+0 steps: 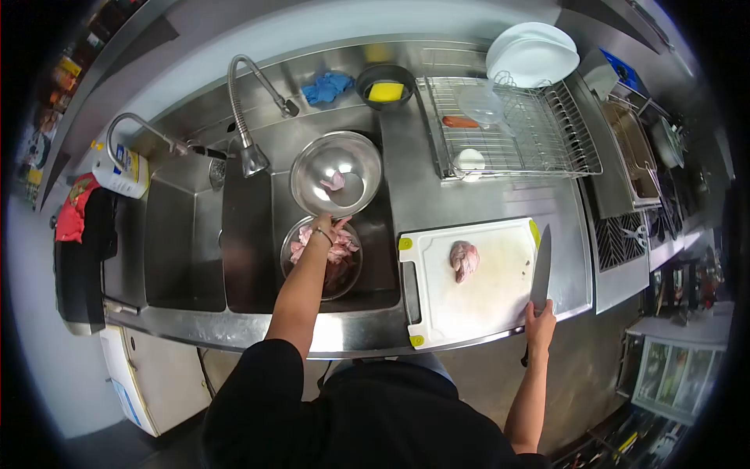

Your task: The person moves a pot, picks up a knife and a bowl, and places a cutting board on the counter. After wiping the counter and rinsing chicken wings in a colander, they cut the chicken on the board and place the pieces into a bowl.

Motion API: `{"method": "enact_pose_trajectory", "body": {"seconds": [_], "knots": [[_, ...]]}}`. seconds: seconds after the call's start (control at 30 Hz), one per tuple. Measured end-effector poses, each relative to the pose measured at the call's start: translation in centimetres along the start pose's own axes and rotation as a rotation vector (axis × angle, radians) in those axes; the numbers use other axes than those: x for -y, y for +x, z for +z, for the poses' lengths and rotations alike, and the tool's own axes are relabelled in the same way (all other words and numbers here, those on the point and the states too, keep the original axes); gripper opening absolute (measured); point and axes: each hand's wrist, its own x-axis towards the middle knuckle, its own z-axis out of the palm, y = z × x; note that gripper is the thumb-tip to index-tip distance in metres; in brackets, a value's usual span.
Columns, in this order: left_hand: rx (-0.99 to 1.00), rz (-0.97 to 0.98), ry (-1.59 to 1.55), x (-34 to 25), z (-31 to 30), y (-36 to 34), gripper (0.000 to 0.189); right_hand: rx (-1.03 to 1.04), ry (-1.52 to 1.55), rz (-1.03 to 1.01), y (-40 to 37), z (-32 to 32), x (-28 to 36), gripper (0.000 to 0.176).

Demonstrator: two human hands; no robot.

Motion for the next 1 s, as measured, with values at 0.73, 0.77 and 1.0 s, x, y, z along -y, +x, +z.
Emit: {"method": "enact_pose_trajectory", "body": {"seconds": [0.73, 0.77, 1.0], "knots": [[-0.295, 0.789, 0.674, 2.1, 0.8, -26.4, 0.09, 0.868, 0.246, -0.537, -8.9, 29.3, 37.8, 0.058], [-0.28, 0.79, 0.678, 2.1, 0.8, -25.4, 0.09, 0.918, 0.398, -0.756, -7.7, 33.6, 37.8, 0.05], [-0.308, 1.374, 1.382, 0.2, 3.2, -21.1, 0.081, 1.044, 0.95, -0.698, -3.2, 30.2, 41.7, 0.054]]}}
